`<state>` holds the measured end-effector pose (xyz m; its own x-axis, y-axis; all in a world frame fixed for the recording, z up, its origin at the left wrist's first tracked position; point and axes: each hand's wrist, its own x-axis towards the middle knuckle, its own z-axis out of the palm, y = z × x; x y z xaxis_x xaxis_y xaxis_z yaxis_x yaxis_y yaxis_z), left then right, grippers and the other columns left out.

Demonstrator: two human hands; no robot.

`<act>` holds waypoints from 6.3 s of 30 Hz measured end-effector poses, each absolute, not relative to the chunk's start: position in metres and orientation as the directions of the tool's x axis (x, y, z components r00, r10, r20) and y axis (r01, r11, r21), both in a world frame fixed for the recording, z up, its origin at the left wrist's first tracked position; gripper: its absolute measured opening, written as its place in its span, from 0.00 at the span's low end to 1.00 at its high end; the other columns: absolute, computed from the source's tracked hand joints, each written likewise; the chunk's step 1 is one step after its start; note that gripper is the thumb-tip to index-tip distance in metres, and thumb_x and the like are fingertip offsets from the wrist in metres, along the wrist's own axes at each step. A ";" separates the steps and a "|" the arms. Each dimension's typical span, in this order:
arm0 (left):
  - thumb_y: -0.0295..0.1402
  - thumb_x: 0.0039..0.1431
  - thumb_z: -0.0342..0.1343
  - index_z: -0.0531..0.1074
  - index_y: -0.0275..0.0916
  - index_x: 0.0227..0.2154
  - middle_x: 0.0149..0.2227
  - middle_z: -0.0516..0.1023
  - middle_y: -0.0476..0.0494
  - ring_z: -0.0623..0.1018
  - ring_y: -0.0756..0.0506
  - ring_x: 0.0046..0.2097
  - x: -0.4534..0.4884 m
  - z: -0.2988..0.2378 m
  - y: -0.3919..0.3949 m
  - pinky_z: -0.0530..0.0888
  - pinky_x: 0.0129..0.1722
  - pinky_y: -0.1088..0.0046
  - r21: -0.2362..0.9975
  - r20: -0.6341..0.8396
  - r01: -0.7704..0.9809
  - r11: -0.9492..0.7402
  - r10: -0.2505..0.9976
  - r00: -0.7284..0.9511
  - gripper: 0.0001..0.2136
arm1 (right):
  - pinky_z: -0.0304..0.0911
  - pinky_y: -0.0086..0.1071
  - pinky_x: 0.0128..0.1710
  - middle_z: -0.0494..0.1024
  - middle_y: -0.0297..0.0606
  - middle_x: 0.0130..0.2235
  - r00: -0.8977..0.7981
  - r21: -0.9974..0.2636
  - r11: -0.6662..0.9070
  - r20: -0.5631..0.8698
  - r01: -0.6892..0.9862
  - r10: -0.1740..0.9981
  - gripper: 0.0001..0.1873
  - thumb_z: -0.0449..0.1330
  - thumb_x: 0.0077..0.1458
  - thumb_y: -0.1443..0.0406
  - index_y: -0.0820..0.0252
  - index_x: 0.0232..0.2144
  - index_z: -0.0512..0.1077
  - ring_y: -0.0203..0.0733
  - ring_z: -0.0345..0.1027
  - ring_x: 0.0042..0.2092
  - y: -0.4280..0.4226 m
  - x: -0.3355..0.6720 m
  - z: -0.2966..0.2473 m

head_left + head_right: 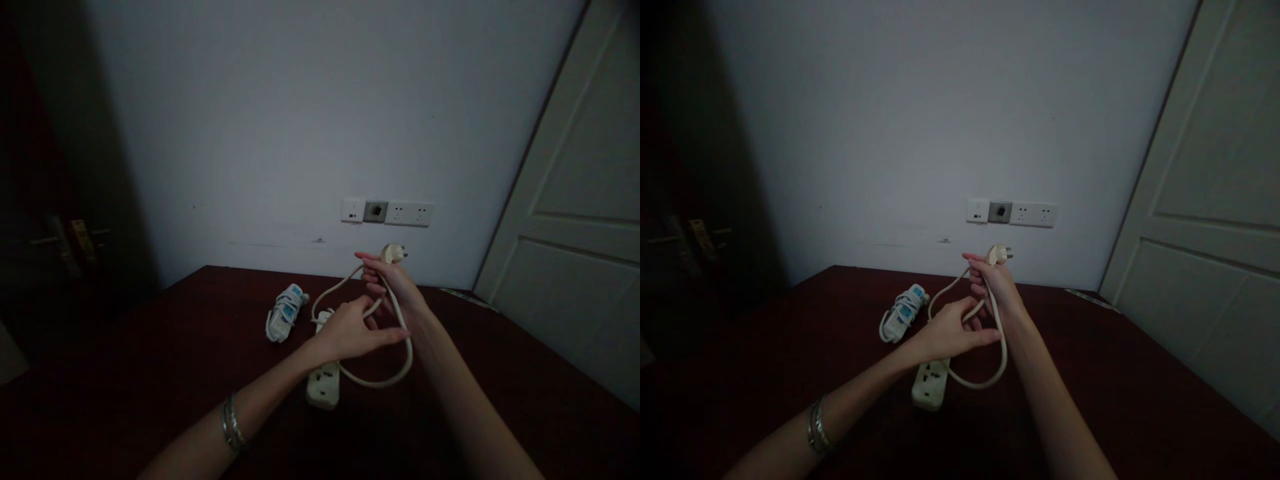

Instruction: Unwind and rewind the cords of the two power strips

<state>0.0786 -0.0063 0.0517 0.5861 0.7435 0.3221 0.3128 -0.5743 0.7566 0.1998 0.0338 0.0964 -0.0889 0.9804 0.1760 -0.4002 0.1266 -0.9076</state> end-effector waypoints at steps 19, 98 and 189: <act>0.42 0.44 0.56 0.73 0.34 0.32 0.37 0.74 0.36 0.70 0.37 0.44 0.032 0.073 0.044 0.61 0.49 0.55 -0.113 0.460 0.794 -0.597 0.677 0.574 0.16 | 0.68 0.22 0.24 0.68 0.31 0.20 -0.014 -0.872 0.073 0.091 -0.484 0.996 0.09 0.55 0.50 0.74 0.66 0.33 0.74 0.28 0.64 0.20 0.056 0.219 0.080; 0.28 0.56 0.45 0.61 0.22 0.46 0.35 0.76 0.31 0.77 0.42 0.38 -0.009 0.076 0.096 0.73 0.40 0.66 0.701 0.001 -0.629 0.335 0.882 0.471 0.17 | 0.61 0.32 0.40 0.76 0.36 0.34 -0.143 -0.605 0.751 0.746 0.266 0.651 0.14 0.51 0.58 0.59 0.54 0.33 0.75 0.41 0.68 0.38 0.028 0.161 0.053; 0.40 0.60 0.44 0.70 0.33 0.37 0.34 0.73 0.44 0.71 0.47 0.37 0.012 0.080 0.072 0.67 0.39 0.73 0.724 0.558 0.238 -0.647 0.753 0.350 0.15 | 0.54 0.26 0.21 0.65 0.29 0.20 -0.066 -0.862 0.503 0.499 0.070 0.864 0.20 0.57 0.48 0.50 0.61 0.19 0.65 0.31 0.57 0.21 0.050 0.169 0.054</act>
<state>0.0123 0.0720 0.0799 0.3495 0.7527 0.5579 0.2382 -0.6473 0.7241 0.1691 0.0498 0.0539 -0.0663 0.8641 0.4989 0.0697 0.5028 -0.8616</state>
